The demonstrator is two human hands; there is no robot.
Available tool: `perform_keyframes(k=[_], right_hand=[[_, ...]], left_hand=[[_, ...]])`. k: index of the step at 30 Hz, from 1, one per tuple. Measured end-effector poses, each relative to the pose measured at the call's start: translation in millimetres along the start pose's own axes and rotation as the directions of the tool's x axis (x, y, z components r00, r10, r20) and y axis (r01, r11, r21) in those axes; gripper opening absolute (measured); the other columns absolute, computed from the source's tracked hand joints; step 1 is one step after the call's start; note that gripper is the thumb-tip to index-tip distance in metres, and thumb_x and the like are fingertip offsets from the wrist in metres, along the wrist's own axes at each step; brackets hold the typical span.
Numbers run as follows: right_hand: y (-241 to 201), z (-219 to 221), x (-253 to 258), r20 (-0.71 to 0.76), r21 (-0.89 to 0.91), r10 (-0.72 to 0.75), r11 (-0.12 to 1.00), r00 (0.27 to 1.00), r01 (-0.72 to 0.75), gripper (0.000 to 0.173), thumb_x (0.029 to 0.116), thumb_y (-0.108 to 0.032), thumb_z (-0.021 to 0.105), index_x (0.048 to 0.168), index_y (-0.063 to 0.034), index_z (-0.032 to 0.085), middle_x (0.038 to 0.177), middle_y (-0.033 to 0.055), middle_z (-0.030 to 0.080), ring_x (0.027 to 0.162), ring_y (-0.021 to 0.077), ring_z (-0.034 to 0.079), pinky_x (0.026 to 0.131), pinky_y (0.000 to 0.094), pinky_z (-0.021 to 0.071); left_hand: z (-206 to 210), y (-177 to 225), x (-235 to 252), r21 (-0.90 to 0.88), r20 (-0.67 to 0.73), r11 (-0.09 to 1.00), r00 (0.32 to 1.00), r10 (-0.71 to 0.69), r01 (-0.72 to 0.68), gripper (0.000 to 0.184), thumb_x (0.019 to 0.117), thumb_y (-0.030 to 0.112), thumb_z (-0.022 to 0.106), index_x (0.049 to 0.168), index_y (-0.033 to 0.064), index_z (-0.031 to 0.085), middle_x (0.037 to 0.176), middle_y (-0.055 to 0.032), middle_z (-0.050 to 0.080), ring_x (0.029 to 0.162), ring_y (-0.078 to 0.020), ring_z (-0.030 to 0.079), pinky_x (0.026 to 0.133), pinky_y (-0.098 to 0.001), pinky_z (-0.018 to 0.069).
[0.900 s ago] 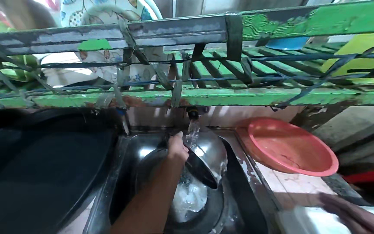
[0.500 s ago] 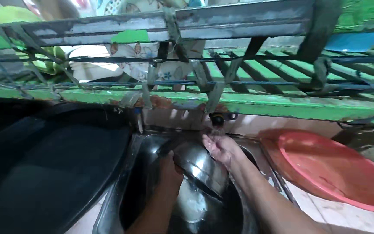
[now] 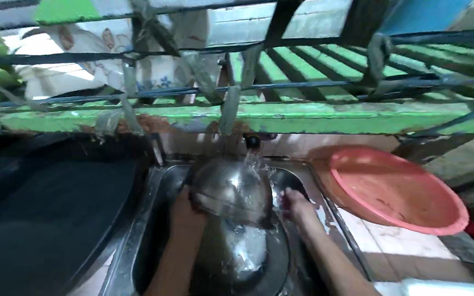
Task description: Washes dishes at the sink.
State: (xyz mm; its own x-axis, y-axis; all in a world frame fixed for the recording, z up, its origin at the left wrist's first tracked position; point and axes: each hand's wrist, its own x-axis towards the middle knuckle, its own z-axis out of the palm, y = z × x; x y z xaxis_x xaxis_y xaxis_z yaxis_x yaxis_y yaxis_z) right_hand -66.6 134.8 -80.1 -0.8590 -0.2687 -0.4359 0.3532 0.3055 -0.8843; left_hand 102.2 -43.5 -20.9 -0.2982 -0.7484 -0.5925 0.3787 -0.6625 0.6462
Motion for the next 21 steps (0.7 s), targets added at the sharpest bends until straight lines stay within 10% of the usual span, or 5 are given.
perform_keyframes(k=[2,4,8,15,21], right_hand=[[26.4,-2.1,-2.2,0.041,0.049,0.195,0.979,0.98,-0.197,0.048,0.1133,-0.036,0.033,0.148,-0.0049,0.046,0.131,0.0209,0.06,0.104,0.0296,0.064,0.083,0.048,0.0532],[39.8,9.5,-2.4,0.08,0.212,0.344,0.911,0.935,-0.354,0.046,0.1118,-0.044,0.032,0.13,-0.0098,0.056,0.098,0.0113,0.065,0.074,0.0207,0.064,0.059,0.0376,0.0528],[47.4,9.5,0.3,0.183,0.518,0.45,0.712,0.874,-0.474,0.044,0.1104,-0.045,0.032,0.106,-0.0095,0.057,0.077,0.0081,0.061,0.064,0.0193,0.062,0.054,0.0382,0.0531],[10.2,-0.5,7.7,-0.054,0.36,0.05,0.933,0.997,-0.027,0.039,0.1107,-0.033,0.043,0.134,-0.0048,0.056,0.106,0.0096,0.068,0.091,0.0157,0.068,0.077,0.0378,0.0585],[-24.0,-16.0,-9.2,-0.153,0.106,-0.183,0.974,0.971,0.2,0.022,0.104,-0.021,0.059,0.107,-0.0007,0.068,0.086,0.0056,0.069,0.076,0.0101,0.066,0.071,0.0302,0.0566]], left_hand=[[-7.2,0.4,5.4,0.044,-0.002,0.998,0.999,0.046,-0.045,0.032,0.1082,0.026,0.046,0.123,0.0001,0.055,0.104,-0.0178,0.062,0.09,-0.0275,0.064,0.077,-0.0471,0.0561],[-22.1,-3.1,16.5,0.122,0.032,0.989,0.997,0.076,-0.079,0.034,0.1088,0.027,0.046,0.125,-0.0005,0.058,0.106,-0.0179,0.064,0.093,-0.0267,0.065,0.079,-0.0457,0.0562],[-70.6,-21.1,45.5,0.244,0.187,0.969,0.978,-0.091,0.043,0.042,0.1104,0.037,0.039,0.133,0.006,0.057,0.112,-0.0147,0.07,0.099,-0.0247,0.07,0.082,-0.0458,0.0598],[-88.1,-42.4,74.8,0.542,0.214,0.84,0.962,-0.167,0.025,0.047,0.1107,0.043,0.036,0.138,0.0098,0.055,0.117,-0.0134,0.068,0.1,-0.0229,0.068,0.082,-0.0444,0.0589],[2.2,-9.3,96.1,0.869,0.37,0.42,0.907,-0.202,-0.261,0.038,0.1108,0.026,0.044,0.134,-0.0017,0.058,0.124,-0.0189,0.062,0.108,-0.024,0.06,0.095,-0.0389,0.0495]])
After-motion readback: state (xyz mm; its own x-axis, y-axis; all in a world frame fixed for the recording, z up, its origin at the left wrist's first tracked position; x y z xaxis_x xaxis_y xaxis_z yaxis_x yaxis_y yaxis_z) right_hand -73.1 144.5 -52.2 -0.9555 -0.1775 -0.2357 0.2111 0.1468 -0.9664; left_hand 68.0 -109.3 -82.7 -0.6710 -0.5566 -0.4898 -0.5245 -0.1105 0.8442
